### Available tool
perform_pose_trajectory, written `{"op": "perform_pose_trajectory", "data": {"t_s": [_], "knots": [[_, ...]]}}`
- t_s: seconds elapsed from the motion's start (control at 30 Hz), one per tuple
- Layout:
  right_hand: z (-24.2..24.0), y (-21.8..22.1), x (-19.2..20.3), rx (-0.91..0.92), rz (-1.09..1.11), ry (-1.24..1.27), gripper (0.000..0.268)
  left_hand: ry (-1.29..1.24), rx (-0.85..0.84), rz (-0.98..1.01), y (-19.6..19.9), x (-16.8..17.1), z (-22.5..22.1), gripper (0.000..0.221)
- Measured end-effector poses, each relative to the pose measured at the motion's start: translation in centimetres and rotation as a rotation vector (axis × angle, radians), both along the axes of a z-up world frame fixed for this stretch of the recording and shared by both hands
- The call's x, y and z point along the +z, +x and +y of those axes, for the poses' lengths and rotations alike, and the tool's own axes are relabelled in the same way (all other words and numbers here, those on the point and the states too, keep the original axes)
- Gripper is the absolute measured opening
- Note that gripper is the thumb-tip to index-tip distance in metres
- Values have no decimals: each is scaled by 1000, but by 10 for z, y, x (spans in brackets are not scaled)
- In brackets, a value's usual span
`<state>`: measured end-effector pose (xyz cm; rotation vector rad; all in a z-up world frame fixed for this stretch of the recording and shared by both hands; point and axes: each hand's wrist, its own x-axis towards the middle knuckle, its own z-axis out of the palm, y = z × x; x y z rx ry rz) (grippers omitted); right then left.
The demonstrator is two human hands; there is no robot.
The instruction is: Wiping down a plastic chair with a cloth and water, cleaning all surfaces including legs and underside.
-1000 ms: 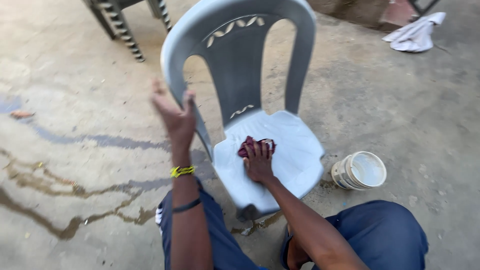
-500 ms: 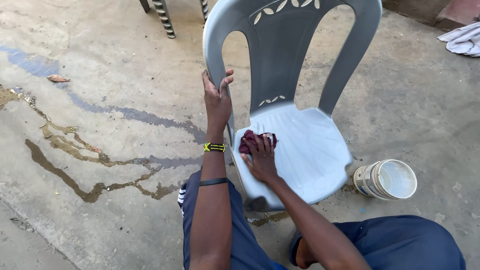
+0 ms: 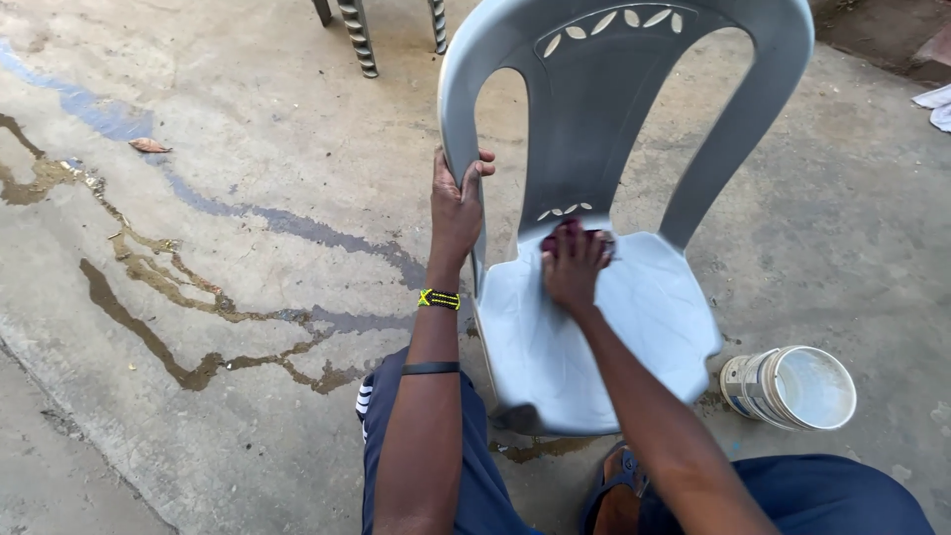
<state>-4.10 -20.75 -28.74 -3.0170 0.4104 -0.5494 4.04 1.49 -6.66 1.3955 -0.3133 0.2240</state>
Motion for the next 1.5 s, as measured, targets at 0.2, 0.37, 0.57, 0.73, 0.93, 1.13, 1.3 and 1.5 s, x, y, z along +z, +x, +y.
{"op": "perform_pose_trajectory", "data": {"t_s": [0.2,0.37,0.57,0.73,0.93,1.13,1.3,1.5], "knots": [[87,-63,31,262,6,204,56,6,-24,-60,0,7,2,14],[96,-126,54,458,140,382,50,59,29,-52,-7,14,2,22],[79,-185,70,604,282,331,53,84,71,-10,-5,19,-2,27],[89,-223,90,497,448,324,62,56,50,23,-14,25,-1,31],[93,-243,103,467,568,303,64,81,69,27,-10,19,-3,27],[101,-194,92,271,699,456,59,61,55,26,-16,22,-3,18],[107,-151,76,195,604,400,64,46,20,-8,-10,17,-1,7],[105,-159,74,221,378,351,60,108,48,-10,-5,17,-2,16]]}}
